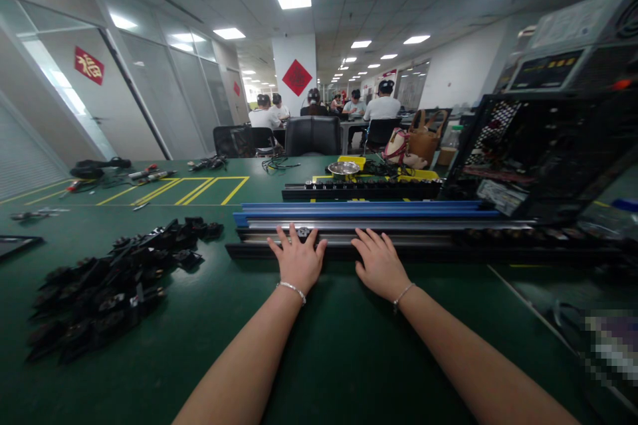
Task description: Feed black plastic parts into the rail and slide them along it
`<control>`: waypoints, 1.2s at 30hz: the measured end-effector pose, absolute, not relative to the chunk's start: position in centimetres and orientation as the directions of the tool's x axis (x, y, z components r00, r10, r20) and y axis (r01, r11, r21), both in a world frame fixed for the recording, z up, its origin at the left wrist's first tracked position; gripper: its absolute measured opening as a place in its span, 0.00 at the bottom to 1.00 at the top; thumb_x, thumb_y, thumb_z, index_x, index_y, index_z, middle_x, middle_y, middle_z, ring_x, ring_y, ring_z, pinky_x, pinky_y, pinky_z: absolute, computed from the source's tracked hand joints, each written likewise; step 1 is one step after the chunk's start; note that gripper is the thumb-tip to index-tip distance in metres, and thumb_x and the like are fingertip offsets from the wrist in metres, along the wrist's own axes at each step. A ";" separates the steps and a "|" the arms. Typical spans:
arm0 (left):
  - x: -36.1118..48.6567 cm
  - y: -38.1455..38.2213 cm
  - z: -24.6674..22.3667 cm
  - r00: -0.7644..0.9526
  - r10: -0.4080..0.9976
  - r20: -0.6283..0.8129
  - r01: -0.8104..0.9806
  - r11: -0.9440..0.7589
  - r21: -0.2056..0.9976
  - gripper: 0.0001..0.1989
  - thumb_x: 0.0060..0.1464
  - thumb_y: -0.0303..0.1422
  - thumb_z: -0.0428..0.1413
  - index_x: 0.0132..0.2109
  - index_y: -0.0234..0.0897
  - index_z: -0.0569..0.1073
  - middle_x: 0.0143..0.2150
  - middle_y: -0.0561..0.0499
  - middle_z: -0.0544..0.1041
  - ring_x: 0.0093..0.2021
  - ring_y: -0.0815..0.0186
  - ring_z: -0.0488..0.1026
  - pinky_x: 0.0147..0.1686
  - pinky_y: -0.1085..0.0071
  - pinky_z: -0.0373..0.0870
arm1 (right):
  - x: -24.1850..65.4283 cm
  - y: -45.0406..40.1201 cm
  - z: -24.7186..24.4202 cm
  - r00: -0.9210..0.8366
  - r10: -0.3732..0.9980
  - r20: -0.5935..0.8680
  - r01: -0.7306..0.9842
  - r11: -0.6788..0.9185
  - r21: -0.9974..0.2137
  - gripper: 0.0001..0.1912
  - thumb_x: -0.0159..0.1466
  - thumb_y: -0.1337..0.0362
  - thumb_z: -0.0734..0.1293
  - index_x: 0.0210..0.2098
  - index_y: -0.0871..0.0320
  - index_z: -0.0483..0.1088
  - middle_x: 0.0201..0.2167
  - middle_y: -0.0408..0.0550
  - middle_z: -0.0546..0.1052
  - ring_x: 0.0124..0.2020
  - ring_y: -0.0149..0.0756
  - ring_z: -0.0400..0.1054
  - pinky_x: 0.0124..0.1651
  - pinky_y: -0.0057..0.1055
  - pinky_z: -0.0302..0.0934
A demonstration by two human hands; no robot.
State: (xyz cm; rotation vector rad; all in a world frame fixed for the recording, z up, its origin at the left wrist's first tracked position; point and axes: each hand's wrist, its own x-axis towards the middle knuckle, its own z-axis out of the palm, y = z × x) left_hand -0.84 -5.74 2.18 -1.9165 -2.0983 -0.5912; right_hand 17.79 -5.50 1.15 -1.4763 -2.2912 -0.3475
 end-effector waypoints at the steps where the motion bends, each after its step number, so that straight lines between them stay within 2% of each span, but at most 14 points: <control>1: -0.9 -5.7 2.2 -0.116 0.891 0.438 0.989 0.062 0.137 0.26 0.57 0.51 0.40 0.59 0.54 0.65 0.66 0.46 0.57 0.66 0.38 0.42 0.57 0.35 0.37 | 17.8 -5.5 1.2 -0.369 0.813 0.450 0.910 0.414 -0.003 0.22 0.58 0.66 0.59 0.52 0.58 0.67 0.61 0.52 0.62 0.62 0.48 0.51 0.63 0.49 0.42; 36: -3.3 -5.0 2.7 -0.194 0.876 0.442 0.977 0.133 0.164 0.21 0.60 0.45 0.39 0.53 0.54 0.72 0.60 0.44 0.66 0.64 0.42 0.51 0.57 0.36 0.43 | 17.9 -5.5 1.2 -0.369 0.818 0.442 0.908 0.420 -0.019 0.22 0.59 0.66 0.59 0.52 0.58 0.66 0.62 0.51 0.61 0.62 0.47 0.51 0.63 0.49 0.41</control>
